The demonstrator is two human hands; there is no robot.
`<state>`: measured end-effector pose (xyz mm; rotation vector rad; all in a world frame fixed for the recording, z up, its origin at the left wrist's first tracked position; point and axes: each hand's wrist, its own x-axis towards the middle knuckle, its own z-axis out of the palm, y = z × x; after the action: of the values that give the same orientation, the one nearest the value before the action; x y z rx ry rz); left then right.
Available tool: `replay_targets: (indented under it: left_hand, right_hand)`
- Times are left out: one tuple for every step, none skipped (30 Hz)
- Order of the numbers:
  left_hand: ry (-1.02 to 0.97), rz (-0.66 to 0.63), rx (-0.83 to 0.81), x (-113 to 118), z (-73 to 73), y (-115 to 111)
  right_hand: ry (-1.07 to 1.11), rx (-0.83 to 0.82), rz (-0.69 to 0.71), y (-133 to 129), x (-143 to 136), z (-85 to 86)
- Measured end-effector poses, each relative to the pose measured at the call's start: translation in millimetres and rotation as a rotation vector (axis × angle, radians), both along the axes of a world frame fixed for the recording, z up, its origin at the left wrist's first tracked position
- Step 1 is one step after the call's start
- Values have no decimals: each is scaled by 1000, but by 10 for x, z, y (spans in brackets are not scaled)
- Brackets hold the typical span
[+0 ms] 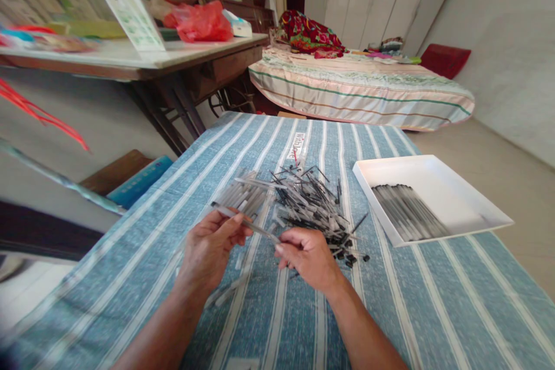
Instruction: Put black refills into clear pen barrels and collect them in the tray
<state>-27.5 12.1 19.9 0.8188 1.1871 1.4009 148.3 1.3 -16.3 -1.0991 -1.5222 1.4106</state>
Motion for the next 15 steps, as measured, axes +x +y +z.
replay_targets:
  left_hand:
    - [3,-5,-3,5,1,-2]
    - [4,-10,-6,10,3,-4]
    - [3,-11,-6,12,4,-5]
    - [-2,-9,-5,13,4,-5]
    - [-8,-5,-3,12,5,-5]
    - [-14,-1,-1,10,5,-4]
    - [-16,4,2,7,5,-2]
    - [-16,9,6,3,5,0]
    - [-14,13,10,0,6,1]
    - [-12,16,12,-3,7,2]
    - [-11,19,12,-4,8,2]
    - [-10,19,10,-4,9,1]
    - [-9,17,6,-2,10,0]
    - [-8,12,2,2,11,-1]
    - [-6,9,-1,6,11,-3]
  right_hand:
    - [2,6,-4,-1,-6,10]
    - [2,13,-6,-2,-9,18]
    - [2,18,-10,-3,-10,23]
    - [1,20,-15,-4,-9,25]
    - [0,18,-22,-5,-7,23]
    - [-2,13,-31,-4,-4,19]
    - [-5,7,-41,-3,-1,13]
    - [-7,2,-53,-2,1,8]
    - [-8,-3,-63,1,2,3]
    - [-8,-6,-70,3,3,0]
    - [-7,-9,-75,5,2,0]
    - [-8,-10,-78,5,2,2]
    - [-11,-9,-78,5,1,6]
    - [-16,-6,-76,5,0,11]
    - [-21,-3,-73,3,0,15]
